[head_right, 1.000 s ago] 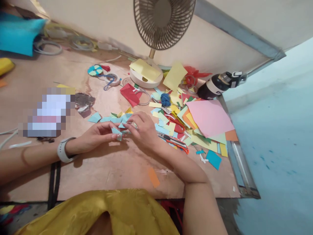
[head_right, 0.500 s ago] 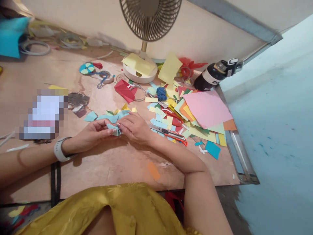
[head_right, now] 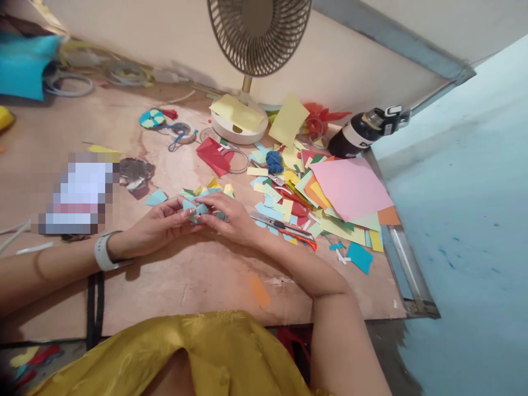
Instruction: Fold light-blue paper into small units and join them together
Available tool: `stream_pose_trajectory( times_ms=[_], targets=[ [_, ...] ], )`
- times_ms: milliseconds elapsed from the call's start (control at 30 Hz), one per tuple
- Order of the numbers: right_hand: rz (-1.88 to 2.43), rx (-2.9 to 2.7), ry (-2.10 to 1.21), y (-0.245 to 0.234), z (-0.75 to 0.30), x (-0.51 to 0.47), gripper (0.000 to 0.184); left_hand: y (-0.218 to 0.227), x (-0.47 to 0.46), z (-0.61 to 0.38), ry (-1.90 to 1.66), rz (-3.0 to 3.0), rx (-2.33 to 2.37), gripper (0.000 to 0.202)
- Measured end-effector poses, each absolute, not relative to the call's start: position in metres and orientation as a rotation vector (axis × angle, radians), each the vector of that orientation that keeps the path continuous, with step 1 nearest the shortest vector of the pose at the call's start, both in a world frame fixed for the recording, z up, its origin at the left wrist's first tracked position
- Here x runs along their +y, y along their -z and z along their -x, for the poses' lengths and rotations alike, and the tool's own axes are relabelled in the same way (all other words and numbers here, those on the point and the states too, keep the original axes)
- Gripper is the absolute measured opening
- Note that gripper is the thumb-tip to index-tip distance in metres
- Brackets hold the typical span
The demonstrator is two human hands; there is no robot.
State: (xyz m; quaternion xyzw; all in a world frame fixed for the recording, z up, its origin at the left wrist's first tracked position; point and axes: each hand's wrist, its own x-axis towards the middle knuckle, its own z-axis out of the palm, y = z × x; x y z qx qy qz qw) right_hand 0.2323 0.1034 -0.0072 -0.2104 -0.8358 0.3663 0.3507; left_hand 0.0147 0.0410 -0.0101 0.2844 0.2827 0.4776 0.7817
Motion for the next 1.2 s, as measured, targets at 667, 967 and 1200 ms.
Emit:
stream_pose_trajectory(
  times_ms=[667, 967, 1200],
  targets=[
    [0.775, -1.997, -0.905, -0.014, -0.235, 0.099, 0.019, 0.004, 0.042, -0.014, -1.116, -0.788, 0.883, 0.028],
    [0.539, -2.139, -0.52, -0.029, -0.24, 0.096, 0.014, 0.001, 0.039, -0.012, -1.101, -1.0, 0.814, 0.023],
    [0.502, -2.194, -0.456, -0.032, -0.244, 0.093, 0.022, 0.003, 0.04, -0.012, -1.085, -1.011, 0.806, 0.024]
  ],
)
